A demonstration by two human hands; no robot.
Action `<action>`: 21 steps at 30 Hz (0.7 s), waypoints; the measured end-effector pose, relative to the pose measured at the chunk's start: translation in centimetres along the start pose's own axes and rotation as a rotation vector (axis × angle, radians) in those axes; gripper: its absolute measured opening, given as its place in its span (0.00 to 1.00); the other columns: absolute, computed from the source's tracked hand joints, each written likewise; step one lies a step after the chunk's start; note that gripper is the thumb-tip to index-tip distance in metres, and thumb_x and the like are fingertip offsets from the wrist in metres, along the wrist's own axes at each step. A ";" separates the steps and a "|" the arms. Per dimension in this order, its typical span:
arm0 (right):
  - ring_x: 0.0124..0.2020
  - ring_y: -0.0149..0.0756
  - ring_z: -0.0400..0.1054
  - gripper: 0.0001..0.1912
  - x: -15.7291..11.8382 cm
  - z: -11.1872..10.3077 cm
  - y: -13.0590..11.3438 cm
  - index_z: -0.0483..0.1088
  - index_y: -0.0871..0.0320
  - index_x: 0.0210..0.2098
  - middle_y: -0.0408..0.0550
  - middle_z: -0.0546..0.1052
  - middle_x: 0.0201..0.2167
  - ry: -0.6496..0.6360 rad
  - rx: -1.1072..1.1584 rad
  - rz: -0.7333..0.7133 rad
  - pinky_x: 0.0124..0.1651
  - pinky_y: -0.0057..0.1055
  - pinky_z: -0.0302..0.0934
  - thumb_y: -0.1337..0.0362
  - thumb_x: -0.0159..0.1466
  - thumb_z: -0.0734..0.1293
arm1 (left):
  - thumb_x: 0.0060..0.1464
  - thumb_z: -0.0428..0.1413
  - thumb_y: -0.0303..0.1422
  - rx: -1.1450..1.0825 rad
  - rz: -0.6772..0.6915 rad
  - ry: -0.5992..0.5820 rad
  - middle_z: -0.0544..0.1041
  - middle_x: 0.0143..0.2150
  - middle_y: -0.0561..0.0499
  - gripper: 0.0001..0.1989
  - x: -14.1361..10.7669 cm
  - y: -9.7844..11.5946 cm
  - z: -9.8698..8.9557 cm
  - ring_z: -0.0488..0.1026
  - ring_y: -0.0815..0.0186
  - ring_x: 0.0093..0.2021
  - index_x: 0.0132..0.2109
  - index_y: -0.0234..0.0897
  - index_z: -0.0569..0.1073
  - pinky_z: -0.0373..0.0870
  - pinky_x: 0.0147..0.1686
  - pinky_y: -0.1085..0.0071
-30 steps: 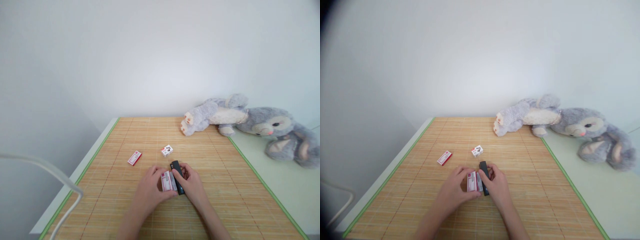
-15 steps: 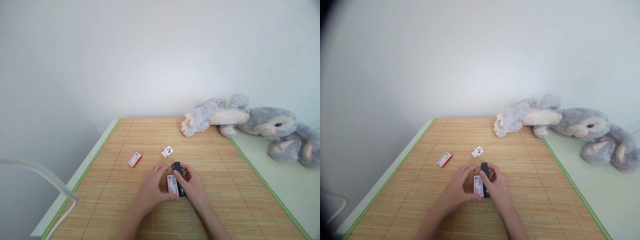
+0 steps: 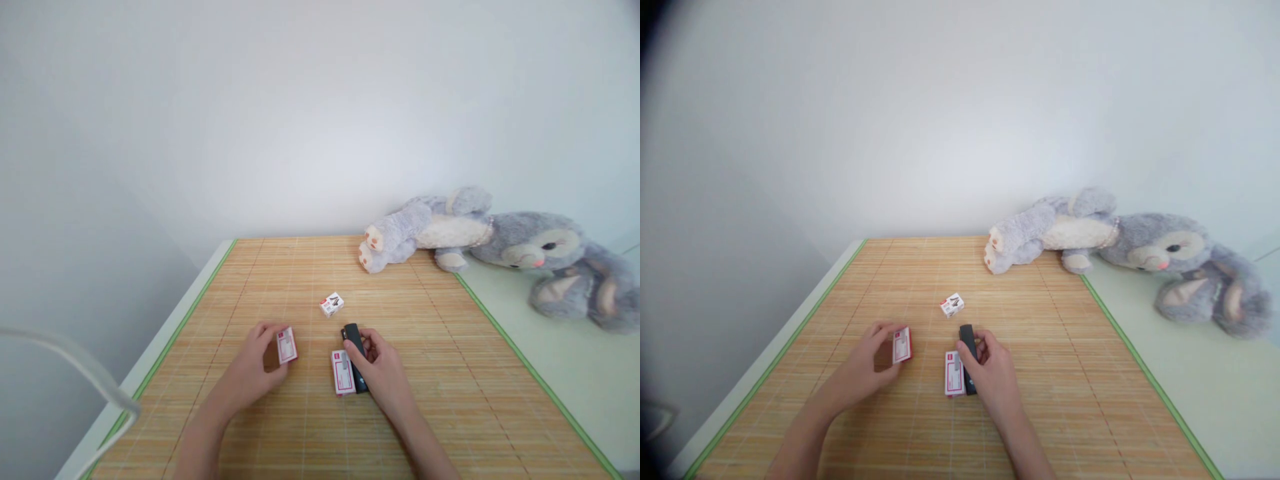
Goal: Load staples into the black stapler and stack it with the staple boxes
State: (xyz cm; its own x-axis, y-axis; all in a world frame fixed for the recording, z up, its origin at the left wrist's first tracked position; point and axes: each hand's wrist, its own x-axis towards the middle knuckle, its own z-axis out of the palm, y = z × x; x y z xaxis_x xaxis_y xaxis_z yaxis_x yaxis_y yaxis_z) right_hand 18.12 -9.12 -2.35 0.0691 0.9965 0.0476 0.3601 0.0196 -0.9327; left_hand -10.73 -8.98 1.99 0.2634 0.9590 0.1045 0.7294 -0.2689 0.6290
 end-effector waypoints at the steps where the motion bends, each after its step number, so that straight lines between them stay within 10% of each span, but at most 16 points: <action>1: 0.27 0.36 0.66 0.21 0.0 0.0 0.0 0.75 0.55 0.45 0.42 0.74 0.26 0.005 -0.001 0.000 0.29 0.32 0.58 0.44 0.66 0.69 | 0.56 0.58 0.33 -0.054 0.004 0.001 0.70 0.61 0.47 0.29 0.0 1.5 0.5 0.69 0.57 0.60 0.65 0.49 0.66 0.68 0.62 0.56; 7: 0.27 0.37 0.66 0.22 0.0 -0.1 -0.3 0.75 0.56 0.46 0.42 0.73 0.25 -0.001 0.020 0.007 0.29 0.31 0.58 0.44 0.66 0.69 | 0.49 0.64 0.28 -0.210 0.085 -0.110 0.71 0.61 0.50 0.32 0.7 7.9 4.0 0.67 0.58 0.62 0.62 0.52 0.69 0.65 0.65 0.59; 21: 0.41 0.43 0.72 0.10 0.6 -1.0 -2.5 0.73 0.54 0.43 0.46 0.77 0.39 -0.003 -0.065 -0.120 0.45 0.36 0.66 0.65 0.62 0.66 | 0.28 0.78 0.38 -0.156 0.070 -0.038 0.69 0.67 0.49 0.56 0.9 8.6 9.1 0.62 0.51 0.67 0.65 0.50 0.63 0.61 0.67 0.52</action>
State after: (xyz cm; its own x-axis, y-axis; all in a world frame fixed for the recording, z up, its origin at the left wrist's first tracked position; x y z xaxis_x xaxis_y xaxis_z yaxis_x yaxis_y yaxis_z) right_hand 18.22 -8.69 0.41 0.0188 0.9876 0.1562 0.4248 0.1335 -0.8954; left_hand 1.54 -11.29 0.51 0.3358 0.9335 0.1253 0.6027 -0.3152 0.7331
